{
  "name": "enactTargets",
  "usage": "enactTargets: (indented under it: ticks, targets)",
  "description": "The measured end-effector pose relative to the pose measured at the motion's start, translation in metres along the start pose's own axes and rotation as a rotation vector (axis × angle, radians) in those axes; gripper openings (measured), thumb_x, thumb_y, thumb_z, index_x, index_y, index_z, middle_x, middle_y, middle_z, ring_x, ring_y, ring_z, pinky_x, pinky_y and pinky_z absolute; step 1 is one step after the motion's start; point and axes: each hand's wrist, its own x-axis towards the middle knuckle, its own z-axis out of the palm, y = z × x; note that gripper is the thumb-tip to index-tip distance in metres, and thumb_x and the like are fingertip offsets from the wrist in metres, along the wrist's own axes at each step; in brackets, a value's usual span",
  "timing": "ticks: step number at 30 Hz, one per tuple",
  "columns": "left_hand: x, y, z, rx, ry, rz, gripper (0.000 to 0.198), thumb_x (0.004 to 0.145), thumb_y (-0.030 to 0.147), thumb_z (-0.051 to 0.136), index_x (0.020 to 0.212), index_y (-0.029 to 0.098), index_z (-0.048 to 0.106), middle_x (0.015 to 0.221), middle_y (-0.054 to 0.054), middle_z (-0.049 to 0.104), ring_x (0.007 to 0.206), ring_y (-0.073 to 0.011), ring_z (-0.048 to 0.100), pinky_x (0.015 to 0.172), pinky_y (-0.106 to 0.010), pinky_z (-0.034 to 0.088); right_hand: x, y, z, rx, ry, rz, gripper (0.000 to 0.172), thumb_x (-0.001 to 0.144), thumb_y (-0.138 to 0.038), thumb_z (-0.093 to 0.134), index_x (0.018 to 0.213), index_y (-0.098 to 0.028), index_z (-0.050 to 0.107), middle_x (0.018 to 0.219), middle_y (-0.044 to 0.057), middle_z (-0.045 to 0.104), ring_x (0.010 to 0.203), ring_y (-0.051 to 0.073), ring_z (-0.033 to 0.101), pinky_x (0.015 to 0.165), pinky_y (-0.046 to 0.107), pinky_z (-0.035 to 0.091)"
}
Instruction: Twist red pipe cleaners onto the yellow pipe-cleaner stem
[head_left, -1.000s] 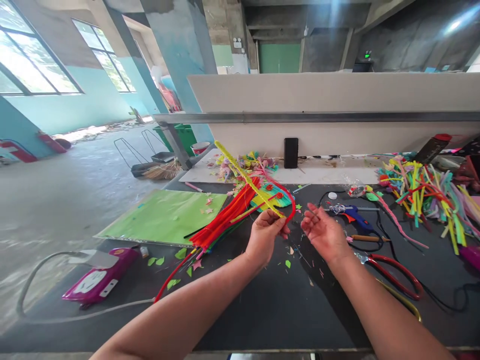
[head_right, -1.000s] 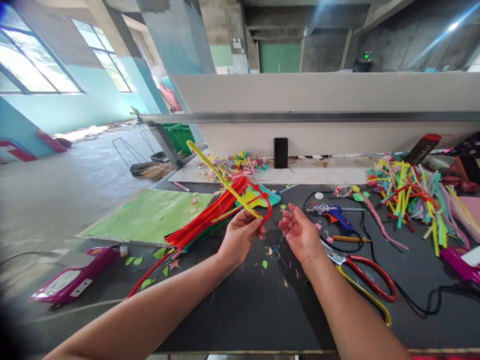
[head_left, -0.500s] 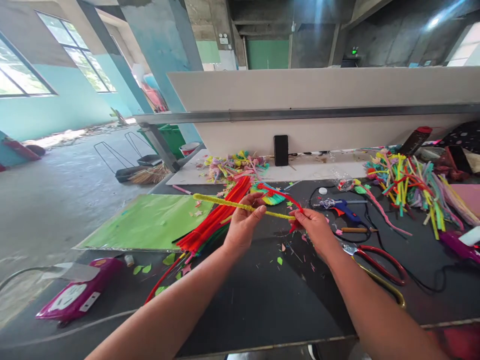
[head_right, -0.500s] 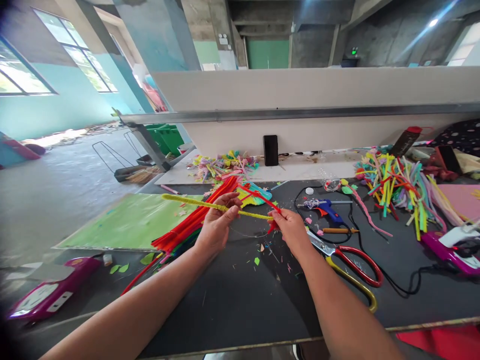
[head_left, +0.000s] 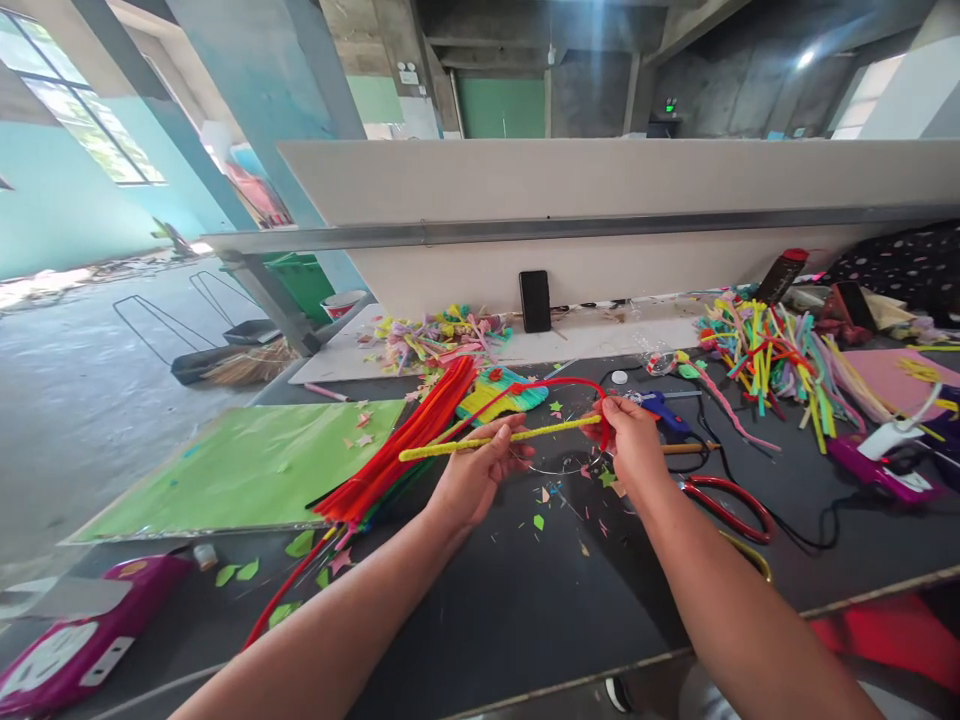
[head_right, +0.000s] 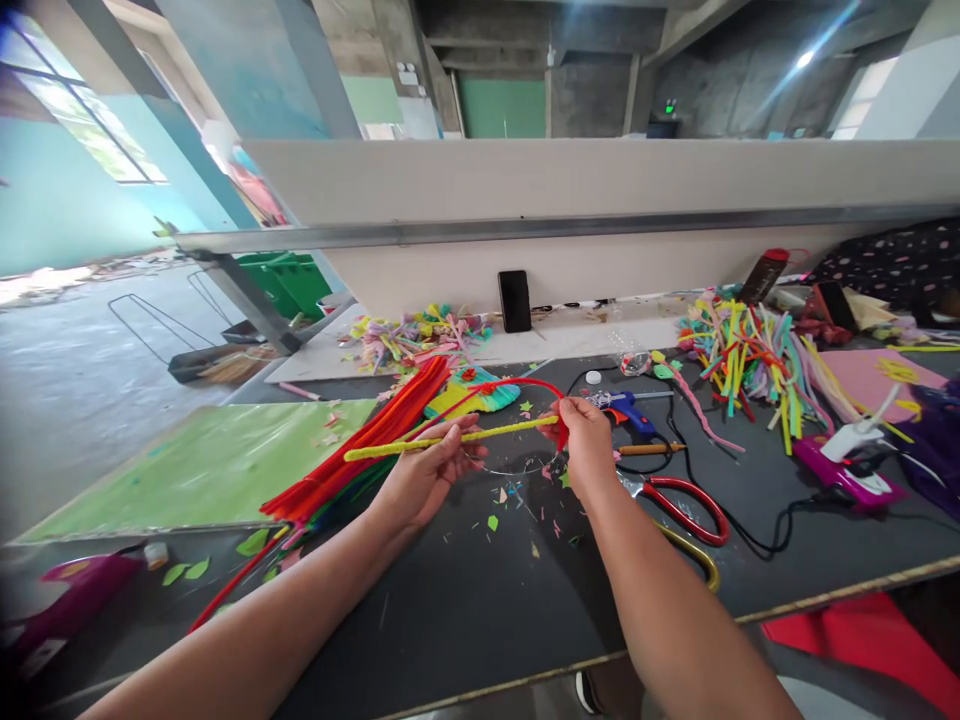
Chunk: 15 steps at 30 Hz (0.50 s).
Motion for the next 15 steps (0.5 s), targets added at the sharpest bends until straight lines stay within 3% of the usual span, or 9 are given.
enactTargets:
  ticks: [6, 10, 15]
  targets:
    - [-0.006, -0.016, 0.011, -0.112, 0.019, -0.064, 0.034, 0.079, 0.030, 0.063, 0.109, 0.014, 0.061, 0.098, -0.007, 0.062, 0.076, -0.0147, 0.063, 0.066, -0.028, 0.054, 0.009, -0.001, -0.008, 0.046, 0.001, 0.007, 0.019, 0.071, -0.035, 0.068, 0.074, -0.018, 0.059, 0.061, 0.004, 0.069, 0.056, 0.019, 0.065, 0.052, 0.031, 0.054]
    - [-0.007, -0.017, 0.013, -0.166, 0.046, -0.098, 0.037, 0.079, 0.029, 0.063, 0.113, 0.016, 0.059, 0.092, -0.006, 0.063, 0.074, -0.0131, 0.063, 0.067, -0.027, 0.054, 0.008, -0.005, -0.007, 0.041, -0.115, 0.043, 0.025, 0.072, -0.040, 0.068, 0.083, -0.019, 0.058, 0.071, 0.005, 0.071, 0.063, 0.019, 0.068, 0.054, 0.031, 0.055]
    - [-0.005, -0.015, 0.011, -0.211, 0.057, -0.090, 0.037, 0.080, 0.030, 0.063, 0.113, 0.017, 0.058, 0.092, -0.006, 0.064, 0.075, -0.0129, 0.063, 0.070, -0.027, 0.055, 0.003, -0.006, -0.005, 0.034, -0.112, 0.058, 0.032, 0.073, -0.047, 0.067, 0.084, -0.018, 0.059, 0.066, 0.005, 0.070, 0.060, 0.019, 0.068, 0.056, 0.031, 0.056]
